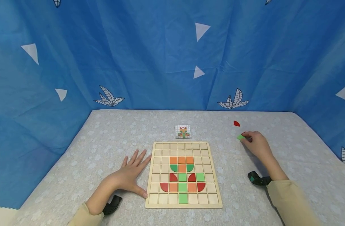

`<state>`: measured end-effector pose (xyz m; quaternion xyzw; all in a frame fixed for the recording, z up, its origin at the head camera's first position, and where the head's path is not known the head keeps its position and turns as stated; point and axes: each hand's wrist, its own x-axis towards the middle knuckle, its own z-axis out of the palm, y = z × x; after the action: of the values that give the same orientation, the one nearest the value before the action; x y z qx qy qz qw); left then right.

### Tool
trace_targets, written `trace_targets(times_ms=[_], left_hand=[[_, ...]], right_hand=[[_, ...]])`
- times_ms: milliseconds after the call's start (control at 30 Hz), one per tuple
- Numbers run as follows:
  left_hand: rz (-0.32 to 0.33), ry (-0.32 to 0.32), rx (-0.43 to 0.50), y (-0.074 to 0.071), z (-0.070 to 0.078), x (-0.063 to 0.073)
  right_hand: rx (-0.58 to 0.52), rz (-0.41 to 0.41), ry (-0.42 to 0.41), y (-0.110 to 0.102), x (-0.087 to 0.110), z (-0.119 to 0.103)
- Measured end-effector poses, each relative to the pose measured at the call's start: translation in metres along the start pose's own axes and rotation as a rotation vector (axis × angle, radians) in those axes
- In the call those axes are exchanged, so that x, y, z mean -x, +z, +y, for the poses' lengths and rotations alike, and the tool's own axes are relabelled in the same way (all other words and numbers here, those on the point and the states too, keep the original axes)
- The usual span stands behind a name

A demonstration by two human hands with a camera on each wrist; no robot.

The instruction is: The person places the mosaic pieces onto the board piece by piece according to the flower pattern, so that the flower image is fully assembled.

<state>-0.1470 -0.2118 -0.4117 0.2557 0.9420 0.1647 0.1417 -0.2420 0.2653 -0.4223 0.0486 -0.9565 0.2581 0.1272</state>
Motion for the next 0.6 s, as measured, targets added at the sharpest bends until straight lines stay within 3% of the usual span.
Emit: trace_targets(times_ms=[600], left_hand=[[0.016, 0.016, 0.007, 0.0022, -0.0028, -0.0002]], right_hand=[[-0.013, 0.039, 0.014, 0.0075, -0.0024, 0.0019]])
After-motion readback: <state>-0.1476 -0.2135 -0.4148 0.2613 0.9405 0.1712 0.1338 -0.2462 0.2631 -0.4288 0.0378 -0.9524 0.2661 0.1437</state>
